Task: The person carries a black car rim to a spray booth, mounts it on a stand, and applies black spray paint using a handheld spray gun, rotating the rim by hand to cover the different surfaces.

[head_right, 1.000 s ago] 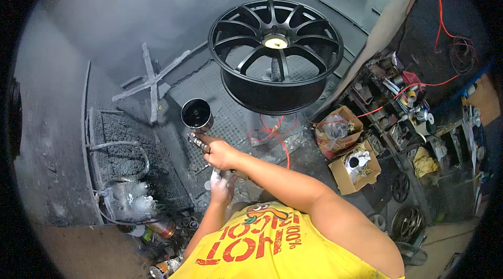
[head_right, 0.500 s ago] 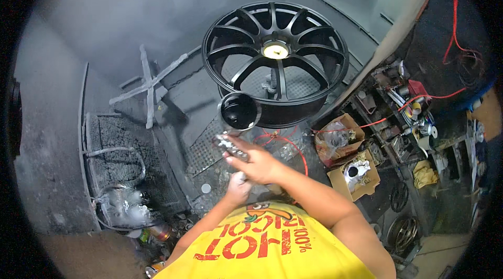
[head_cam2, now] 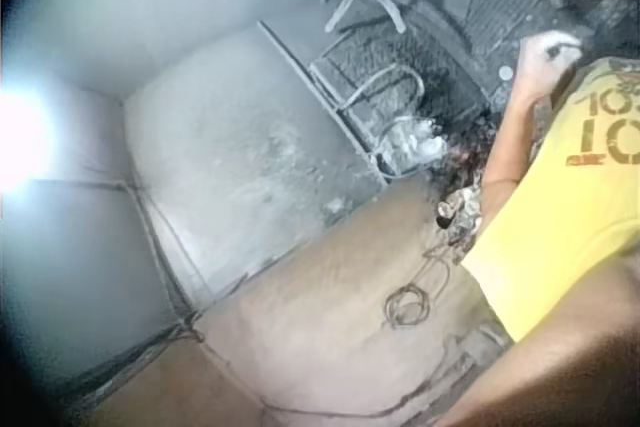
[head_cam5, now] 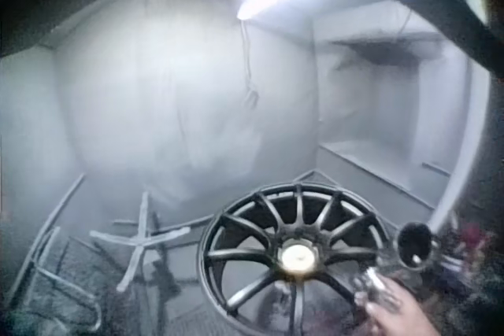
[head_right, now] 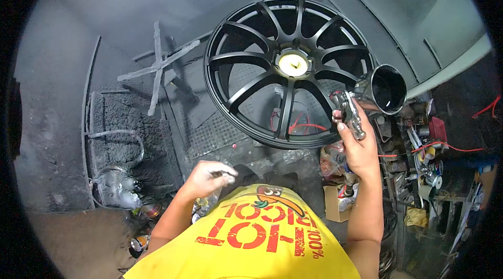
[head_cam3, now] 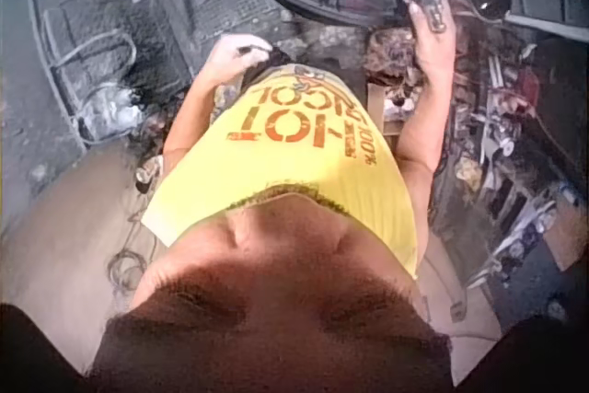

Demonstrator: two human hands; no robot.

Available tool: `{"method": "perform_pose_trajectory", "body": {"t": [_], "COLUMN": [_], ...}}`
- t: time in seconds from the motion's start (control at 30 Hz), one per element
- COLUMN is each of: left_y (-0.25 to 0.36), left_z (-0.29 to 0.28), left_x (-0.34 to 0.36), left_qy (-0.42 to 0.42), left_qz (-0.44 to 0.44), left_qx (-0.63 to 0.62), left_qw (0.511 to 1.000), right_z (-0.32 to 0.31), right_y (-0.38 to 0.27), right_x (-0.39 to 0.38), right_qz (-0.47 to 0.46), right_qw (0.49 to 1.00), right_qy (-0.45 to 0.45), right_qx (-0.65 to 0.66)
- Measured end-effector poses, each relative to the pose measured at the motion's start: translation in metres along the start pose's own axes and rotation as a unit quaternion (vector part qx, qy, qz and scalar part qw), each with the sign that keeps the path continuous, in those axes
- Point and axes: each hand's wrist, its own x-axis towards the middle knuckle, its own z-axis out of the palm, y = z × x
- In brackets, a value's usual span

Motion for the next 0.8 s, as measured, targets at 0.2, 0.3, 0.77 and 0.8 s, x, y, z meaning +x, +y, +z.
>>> {"method": "perform_pose_trajectory", "body": {"t": [0.2, 0.3, 0.77, 0.8], "left_y": [0.032, 0.028, 0.037, 0.040], "left_z": [-0.033, -0.053, -0.087, -0.085], "left_x": [0.050, 0.077, 0.190, 0.201], "left_qy": [0.161, 0.176, 0.044, 0.054], "left_qz": [0.164, 0.213, 0.148, 0.157], "left_qx": [0.175, 0.272, 0.421, 0.447], "left_qw": [0.957, 0.922, 0.894, 0.879], "right_z": [0.017, 0.039, 0.090, 0.091], "right_y": [-0.008, -0.022, -0.019, -0.019], "right_x": [-0.003, -0.010, 0.023, 0.028], "right_qz": [0.113, 0.153, 0.113, 0.118], "right_qw": [0.986, 0.969, 0.983, 0.984], "right_qy": [-0.107, -0.164, -0.141, -0.121], "right_qx": [0.068, 0.101, 0.039, 0.052]}}
